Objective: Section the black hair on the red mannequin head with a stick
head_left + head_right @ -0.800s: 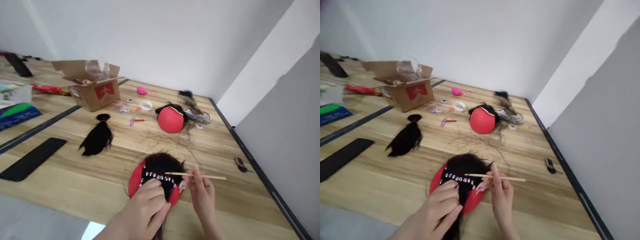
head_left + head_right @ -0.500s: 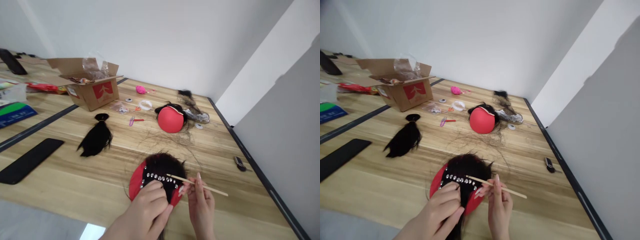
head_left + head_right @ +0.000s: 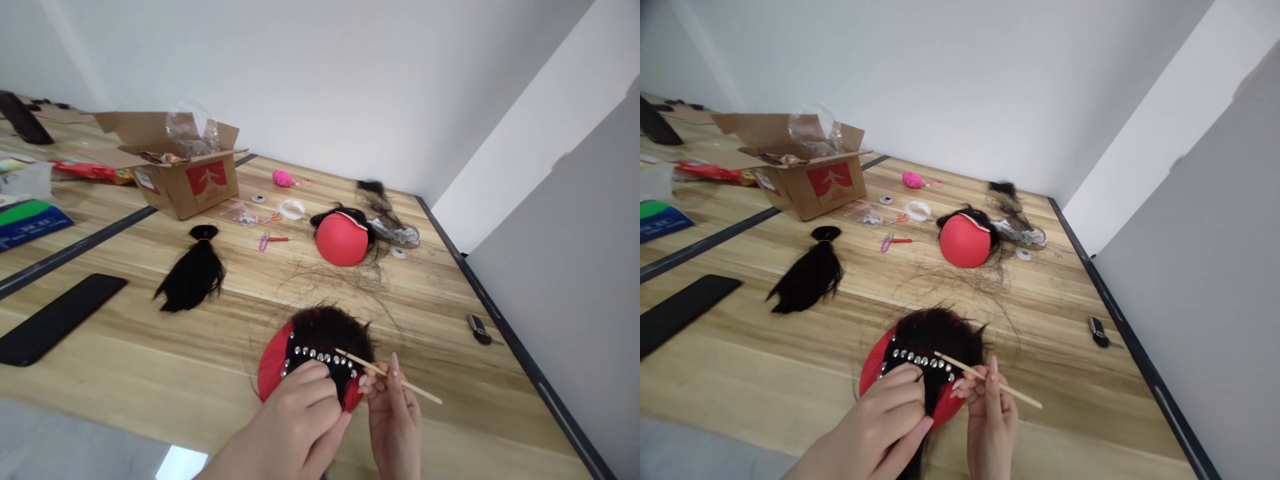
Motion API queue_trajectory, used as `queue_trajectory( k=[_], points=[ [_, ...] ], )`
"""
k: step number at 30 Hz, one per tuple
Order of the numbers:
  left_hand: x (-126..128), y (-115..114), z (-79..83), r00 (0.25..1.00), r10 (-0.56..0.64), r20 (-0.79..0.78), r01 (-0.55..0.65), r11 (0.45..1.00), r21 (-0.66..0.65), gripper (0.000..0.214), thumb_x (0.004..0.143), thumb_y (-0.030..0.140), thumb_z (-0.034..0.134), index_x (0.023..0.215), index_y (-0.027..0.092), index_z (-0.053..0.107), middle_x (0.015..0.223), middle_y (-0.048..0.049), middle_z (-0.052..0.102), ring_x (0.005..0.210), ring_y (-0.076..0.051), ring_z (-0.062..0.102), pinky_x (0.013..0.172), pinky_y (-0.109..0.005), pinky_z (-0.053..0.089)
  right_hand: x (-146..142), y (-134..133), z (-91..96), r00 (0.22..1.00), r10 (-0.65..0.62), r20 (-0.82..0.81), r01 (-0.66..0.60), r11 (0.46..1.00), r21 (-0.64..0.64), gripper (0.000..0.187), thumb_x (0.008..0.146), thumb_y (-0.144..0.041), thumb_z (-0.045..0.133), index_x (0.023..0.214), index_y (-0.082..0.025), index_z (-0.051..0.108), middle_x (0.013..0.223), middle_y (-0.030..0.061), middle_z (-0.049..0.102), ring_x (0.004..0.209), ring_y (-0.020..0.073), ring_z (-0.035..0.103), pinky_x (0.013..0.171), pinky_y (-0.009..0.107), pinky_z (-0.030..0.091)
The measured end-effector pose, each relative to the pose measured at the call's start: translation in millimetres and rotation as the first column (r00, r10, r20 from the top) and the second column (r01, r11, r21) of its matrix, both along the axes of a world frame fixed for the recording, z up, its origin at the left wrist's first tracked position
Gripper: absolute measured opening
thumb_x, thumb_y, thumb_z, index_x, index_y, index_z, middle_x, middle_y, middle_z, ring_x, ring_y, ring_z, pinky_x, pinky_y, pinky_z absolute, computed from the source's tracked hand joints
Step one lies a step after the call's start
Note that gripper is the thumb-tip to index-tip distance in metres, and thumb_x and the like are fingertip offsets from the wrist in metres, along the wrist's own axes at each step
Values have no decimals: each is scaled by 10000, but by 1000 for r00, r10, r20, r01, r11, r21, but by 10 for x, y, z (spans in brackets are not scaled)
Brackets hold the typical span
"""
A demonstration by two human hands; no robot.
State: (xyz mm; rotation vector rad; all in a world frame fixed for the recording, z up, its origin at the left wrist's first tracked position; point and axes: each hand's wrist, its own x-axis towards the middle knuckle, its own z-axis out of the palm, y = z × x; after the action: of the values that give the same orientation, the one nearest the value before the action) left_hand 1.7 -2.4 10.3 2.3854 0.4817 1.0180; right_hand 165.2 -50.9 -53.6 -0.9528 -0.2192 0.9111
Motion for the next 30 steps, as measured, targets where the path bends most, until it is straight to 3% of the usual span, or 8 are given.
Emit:
queue_trajectory(
  k=[11, 20, 30],
  points=[
    [31, -27, -116, 994, -11, 110, 5, 999, 54, 245, 928, 58, 426, 711, 167, 455, 695, -28, 500, 725, -166, 432, 733, -329, 474, 48, 34, -7, 999, 48, -15, -48, 998, -35, 301, 760, -368, 813, 1020, -224, 765, 709, 10, 750, 503, 111, 626, 498, 221, 536],
    [112, 9, -277, 969, -38, 243, -22, 971, 238, 222, 812, 3, 457, 670, 174, 452, 613, -9, 450, 608, -156, 385, 624, -333, 437, 94, 30, 17, 991, 106, 76, -104, 994, -36, 250, 800, -398, 768, 959, -206, 755, 661, 1, 722, 457, 105, 586, 454, 220, 505],
    [71, -4, -260, 954, -3, 299, -47, 986, 161, 198, 821, 1, 424, 730, 173, 462, 626, -29, 499, 640, -165, 411, 637, -350, 452, 120, 56, 74, 989, 116, 87, -111, 992, -54, 337, 724, -424, 830, 990, -225, 771, 659, 8, 723, 464, 123, 597, 439, 230, 505]
  ],
)
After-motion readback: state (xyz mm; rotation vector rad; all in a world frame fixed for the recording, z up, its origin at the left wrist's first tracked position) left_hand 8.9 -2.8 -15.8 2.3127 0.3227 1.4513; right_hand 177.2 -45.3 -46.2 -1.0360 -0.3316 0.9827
